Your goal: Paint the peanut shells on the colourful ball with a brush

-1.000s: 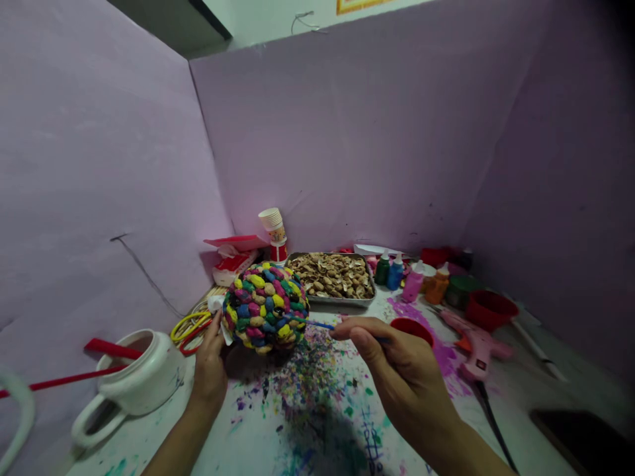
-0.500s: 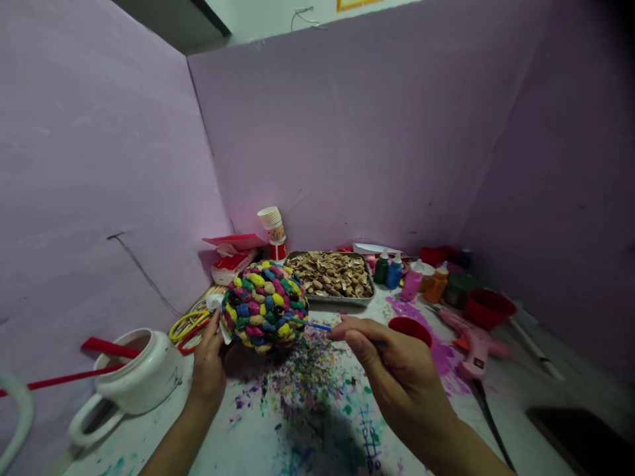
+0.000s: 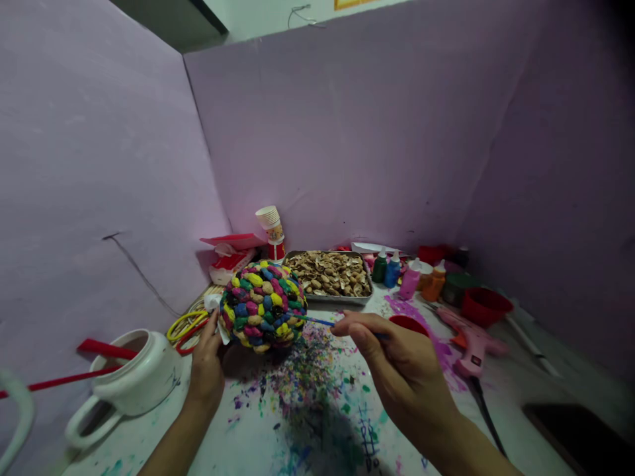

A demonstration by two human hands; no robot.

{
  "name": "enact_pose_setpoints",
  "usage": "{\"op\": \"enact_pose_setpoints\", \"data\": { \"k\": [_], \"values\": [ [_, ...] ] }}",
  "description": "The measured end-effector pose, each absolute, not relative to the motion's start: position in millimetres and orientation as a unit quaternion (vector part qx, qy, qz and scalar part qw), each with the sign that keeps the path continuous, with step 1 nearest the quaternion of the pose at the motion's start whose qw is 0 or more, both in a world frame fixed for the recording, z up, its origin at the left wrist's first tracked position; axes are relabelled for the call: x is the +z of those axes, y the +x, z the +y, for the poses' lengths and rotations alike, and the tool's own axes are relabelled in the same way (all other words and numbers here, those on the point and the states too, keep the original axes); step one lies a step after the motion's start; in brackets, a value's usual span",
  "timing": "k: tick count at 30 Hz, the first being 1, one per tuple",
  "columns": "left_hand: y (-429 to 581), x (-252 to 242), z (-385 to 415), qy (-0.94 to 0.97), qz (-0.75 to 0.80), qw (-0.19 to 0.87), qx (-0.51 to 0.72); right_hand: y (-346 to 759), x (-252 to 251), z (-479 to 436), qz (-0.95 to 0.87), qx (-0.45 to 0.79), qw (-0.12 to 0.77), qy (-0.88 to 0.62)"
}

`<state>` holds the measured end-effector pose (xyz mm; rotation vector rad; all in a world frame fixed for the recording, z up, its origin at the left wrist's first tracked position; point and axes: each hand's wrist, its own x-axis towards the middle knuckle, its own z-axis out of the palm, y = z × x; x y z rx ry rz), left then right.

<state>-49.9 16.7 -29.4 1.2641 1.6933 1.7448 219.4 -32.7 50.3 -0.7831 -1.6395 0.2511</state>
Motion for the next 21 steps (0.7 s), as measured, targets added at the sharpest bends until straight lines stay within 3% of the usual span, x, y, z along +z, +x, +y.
{"op": "enact_pose_setpoints", "data": {
  "k": [21],
  "values": [
    [-50.4, -24.6, 12.5, 0.475, 0.613, 0.191, 0.601, 217.2, 49.7, -32.3, -0.704, 0.118, 0.622, -0.321]
  ]
}}
